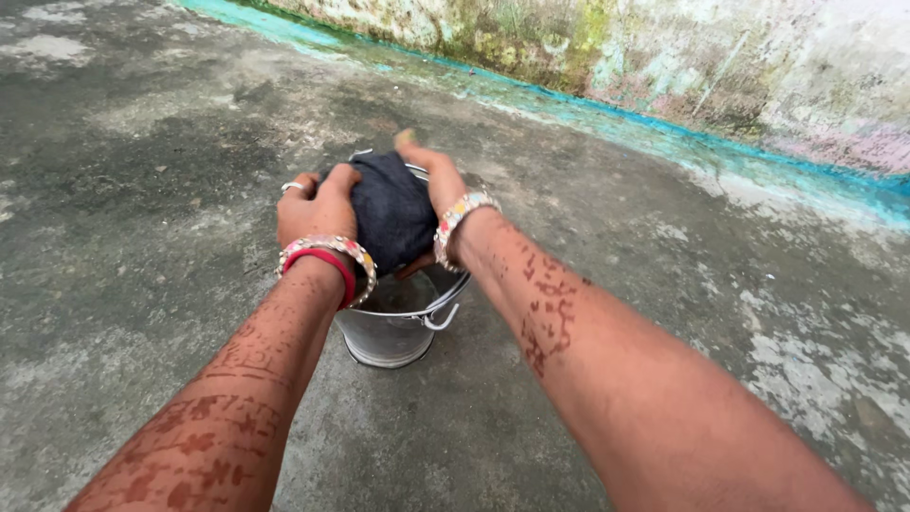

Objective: The person washes a piece of dark clothing by hand on a concrete surface, scrubbing it against the ground and rinsing it in a metal bucket of water.

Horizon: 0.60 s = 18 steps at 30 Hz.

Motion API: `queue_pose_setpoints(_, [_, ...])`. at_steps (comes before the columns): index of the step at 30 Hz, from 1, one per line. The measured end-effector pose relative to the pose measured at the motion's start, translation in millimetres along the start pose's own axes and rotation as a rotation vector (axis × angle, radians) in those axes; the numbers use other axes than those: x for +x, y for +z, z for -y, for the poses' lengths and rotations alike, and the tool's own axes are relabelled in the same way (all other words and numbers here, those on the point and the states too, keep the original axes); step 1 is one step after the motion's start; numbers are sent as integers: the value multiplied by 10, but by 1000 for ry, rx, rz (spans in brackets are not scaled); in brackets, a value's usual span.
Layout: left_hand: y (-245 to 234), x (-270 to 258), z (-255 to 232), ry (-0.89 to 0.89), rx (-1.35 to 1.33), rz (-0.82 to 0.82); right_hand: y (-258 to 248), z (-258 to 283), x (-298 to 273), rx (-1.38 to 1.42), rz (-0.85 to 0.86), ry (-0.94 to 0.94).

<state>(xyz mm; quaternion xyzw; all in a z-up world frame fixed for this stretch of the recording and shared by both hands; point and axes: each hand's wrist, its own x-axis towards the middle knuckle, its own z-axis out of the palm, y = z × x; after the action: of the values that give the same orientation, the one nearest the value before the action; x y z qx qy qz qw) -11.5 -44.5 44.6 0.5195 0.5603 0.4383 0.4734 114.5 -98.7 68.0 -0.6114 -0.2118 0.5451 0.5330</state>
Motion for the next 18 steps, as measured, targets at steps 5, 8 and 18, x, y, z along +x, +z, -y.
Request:
queue_pose_setpoints(5, [110, 223, 160, 136, 43, 19, -200, 0, 187, -269, 101, -170])
queue_pose_setpoints(8, [257, 539, 207, 15, -372, 250, -238, 22, 325, -254, -16, -237])
queue_pose_setpoints(18, [217, 148, 171, 262, -117, 685, -238, 341, 403, -394, -564, -560])
